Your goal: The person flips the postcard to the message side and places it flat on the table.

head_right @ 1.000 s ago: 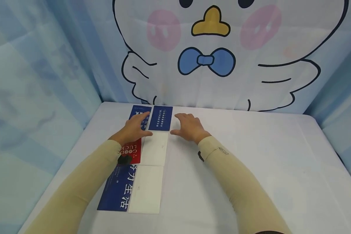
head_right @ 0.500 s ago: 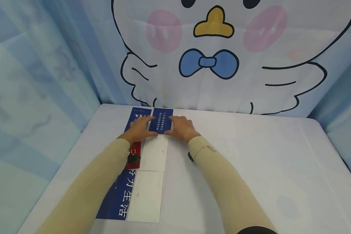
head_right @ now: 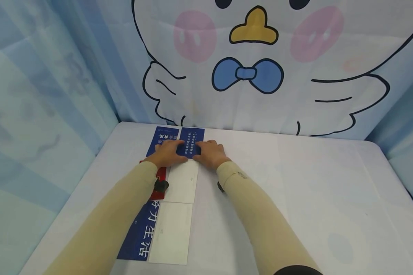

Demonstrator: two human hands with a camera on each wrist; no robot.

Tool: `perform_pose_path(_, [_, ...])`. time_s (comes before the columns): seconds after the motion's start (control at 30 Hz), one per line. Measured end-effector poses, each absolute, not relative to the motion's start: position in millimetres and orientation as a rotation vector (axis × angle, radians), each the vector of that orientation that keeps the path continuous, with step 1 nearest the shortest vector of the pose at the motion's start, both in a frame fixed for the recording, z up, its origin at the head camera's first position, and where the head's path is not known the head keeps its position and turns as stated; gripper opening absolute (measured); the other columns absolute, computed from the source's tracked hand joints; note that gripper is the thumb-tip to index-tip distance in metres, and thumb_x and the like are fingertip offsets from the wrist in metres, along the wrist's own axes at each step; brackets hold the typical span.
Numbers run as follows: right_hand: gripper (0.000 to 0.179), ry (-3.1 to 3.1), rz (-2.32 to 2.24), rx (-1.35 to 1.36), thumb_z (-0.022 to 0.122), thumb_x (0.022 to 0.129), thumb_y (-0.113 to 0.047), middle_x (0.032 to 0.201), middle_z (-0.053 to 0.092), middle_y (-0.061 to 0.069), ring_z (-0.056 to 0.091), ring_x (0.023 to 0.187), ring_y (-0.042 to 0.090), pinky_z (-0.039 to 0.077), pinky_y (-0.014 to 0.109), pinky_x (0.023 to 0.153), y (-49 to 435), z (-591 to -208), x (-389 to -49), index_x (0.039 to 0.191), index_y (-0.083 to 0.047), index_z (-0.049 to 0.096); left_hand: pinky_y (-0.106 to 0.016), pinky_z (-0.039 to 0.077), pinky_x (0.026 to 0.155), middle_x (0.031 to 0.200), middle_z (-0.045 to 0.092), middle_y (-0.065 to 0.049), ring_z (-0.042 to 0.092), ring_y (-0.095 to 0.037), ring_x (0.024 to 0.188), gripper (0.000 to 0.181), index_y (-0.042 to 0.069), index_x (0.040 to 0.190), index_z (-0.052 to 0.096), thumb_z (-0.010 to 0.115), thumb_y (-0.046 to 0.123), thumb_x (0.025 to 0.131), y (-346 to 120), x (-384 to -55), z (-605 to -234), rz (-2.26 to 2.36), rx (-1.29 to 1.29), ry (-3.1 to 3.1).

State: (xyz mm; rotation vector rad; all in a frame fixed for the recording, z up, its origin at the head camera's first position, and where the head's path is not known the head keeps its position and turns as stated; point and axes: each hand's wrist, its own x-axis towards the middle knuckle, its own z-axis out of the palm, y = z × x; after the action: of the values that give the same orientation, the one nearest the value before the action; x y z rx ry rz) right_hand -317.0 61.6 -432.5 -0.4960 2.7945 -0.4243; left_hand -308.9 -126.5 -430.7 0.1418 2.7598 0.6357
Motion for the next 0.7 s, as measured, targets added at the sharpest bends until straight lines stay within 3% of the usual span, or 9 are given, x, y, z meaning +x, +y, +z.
perform_pose_path(0.23, [0.061, 2.792, -0.422, -0.526, 0.060, 0.100, -0.041, 0.149, 0.049, 0.013, 0.039, 0.138, 0.035, 0.029, 0.054, 0.113, 61.5, -431.1, -313.6, 0.151, -0.012, 0.045, -0.065, 0.006, 0.115, 0.155, 0.040, -0.014, 0.024, -0.035, 0.146, 0.075, 0.016, 0.153, 0.043, 0.073, 0.043, 0.090, -123.8, -309.2, -426.6, 0.589, 0.178, 2.782])
perform_pose_path(0.5, [0.059, 2.785, -0.419, -0.566, 0.060, 0.101, -0.038, 0.147, 0.051, 0.014, 0.043, 0.135, 0.035, 0.031, 0.055, 0.111, 62.8, -430.6, -313.0, 0.150, -0.009, 0.046, -0.064, 0.006, 0.116, 0.156, 0.038, -0.016, 0.025, -0.036, 0.145, 0.076, 0.018, 0.154, 0.042, 0.073, 0.045, 0.090, -121.1, -309.8, -427.6, 0.579, 0.134, 2.772])
perform_pose_path(0.7, [0.055, 2.783, -0.421, -0.606, 0.050, 0.104, -0.035, 0.144, 0.053, 0.017, 0.045, 0.135, 0.036, 0.034, 0.054, 0.110, 61.3, -431.0, -313.7, 0.150, -0.005, 0.044, -0.064, 0.009, 0.115, 0.154, 0.040, -0.016, 0.028, -0.037, 0.144, 0.071, 0.018, 0.153, 0.044, 0.072, 0.040, 0.092, -120.5, -307.4, -425.1, 0.567, 0.142, 2.783])
